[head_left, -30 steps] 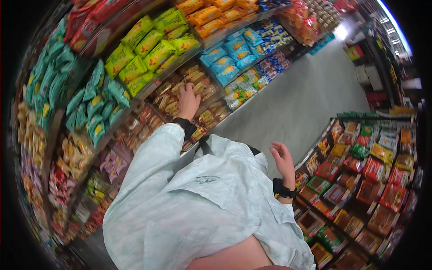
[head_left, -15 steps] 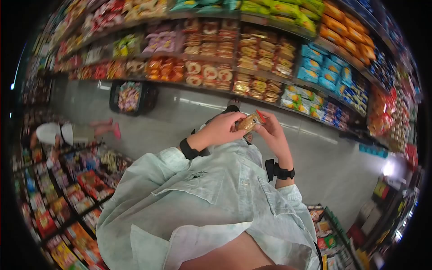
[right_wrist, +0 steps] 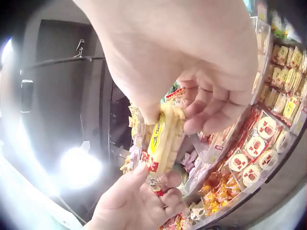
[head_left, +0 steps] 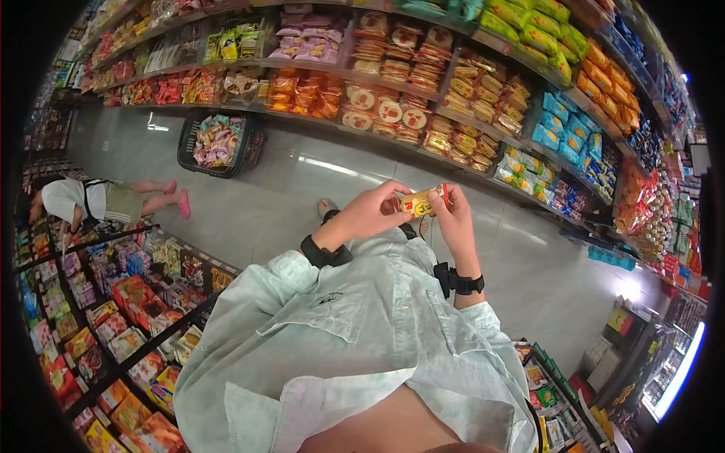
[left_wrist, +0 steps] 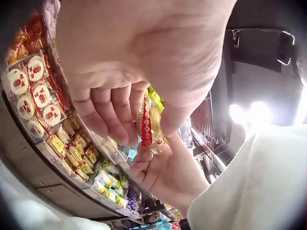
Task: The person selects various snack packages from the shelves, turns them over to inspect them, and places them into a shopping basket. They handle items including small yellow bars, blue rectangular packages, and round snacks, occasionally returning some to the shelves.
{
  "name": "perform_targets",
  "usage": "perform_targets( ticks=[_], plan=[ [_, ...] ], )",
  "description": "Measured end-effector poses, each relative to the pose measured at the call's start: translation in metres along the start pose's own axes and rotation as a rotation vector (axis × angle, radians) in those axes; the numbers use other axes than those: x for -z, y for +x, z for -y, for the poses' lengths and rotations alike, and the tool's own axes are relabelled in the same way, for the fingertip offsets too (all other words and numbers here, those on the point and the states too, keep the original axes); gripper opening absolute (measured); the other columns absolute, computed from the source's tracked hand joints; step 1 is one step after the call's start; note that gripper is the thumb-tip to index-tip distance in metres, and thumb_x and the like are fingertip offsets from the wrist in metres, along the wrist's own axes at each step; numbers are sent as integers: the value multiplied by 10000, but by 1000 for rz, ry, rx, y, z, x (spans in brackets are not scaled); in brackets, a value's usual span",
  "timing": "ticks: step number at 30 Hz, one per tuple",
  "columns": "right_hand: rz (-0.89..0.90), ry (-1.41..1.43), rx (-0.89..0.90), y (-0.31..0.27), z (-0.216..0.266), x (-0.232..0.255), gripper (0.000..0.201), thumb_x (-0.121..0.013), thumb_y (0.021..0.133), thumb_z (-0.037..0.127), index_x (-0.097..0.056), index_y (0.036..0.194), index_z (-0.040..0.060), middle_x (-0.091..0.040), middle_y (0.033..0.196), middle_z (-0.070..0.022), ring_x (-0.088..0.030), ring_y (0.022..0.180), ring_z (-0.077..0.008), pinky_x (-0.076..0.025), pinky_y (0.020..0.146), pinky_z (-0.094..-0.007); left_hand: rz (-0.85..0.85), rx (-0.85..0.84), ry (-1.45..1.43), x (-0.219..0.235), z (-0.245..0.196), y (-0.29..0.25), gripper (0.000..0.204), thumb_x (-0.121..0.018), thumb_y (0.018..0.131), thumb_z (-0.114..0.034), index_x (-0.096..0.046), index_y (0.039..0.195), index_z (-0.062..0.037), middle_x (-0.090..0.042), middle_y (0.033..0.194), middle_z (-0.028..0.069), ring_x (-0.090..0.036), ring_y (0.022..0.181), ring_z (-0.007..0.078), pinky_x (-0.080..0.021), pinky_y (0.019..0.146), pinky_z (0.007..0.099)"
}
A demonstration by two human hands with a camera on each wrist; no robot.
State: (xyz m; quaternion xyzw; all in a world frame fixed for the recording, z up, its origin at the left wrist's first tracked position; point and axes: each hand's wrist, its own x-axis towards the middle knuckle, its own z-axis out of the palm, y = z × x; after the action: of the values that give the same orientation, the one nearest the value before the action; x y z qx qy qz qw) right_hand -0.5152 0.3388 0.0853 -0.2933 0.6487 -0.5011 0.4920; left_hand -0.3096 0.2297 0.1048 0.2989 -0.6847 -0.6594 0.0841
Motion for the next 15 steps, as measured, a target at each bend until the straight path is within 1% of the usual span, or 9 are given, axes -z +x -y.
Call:
perform_targets(
  ticks=[3, 6, 8, 12, 15],
  plan=[
    [21, -18, -5, 13, 1, -61, 281, -710, 1021, 199, -564, 1169, 10, -683, 996, -28, -628, 830, -79, -525, 758, -245, -114, 20, -41, 52, 24, -31, 339, -719, 991, -147, -563, 1264, -21, -708, 1018, 57, -649, 897, 92, -531, 791, 283],
    [71, 19, -10, 22, 9, -137, 302, -726, 1007, 177, -544, 1180, 9, -686, 990, -40, -644, 831, -88, -529, 751, -251, -309, 10, -187, 113, 61, -64, 351, -733, 980, -220, -570, 1208, -9, -730, 977, 77, -700, 862, 130, -547, 756, 303],
    [138, 14, -9, 31, 8, -178, 314, -737, 996, 157, -531, 1181, 9, -689, 992, -48, -654, 833, -93, -532, 751, -256, -323, 21, -242, 153, 103, -79, 323, -723, 988, -221, -580, 1186, -10, -734, 985, 81, -701, 869, 130, -546, 759, 304],
    [265, -112, -11, 52, 19, -250, 320, -760, 977, 141, -512, 1137, 19, -681, 984, -49, -660, 846, -89, -536, 744, -254, -385, 86, -289, 204, 124, -129, 281, -700, 1007, -229, -594, 1145, -8, -741, 999, 89, -702, 887, 128, -548, 775, 302],
    [333, -175, 3, 72, 27, -287, 317, -773, 971, 156, -509, 1092, 28, -668, 950, -37, -652, 843, -74, -530, 723, -245, -473, 100, -400, 223, 138, -150, 214, -664, 1036, -169, -568, 1128, -1, -706, 991, 70, -645, 886, 96, -526, 764, 256]
  ],
)
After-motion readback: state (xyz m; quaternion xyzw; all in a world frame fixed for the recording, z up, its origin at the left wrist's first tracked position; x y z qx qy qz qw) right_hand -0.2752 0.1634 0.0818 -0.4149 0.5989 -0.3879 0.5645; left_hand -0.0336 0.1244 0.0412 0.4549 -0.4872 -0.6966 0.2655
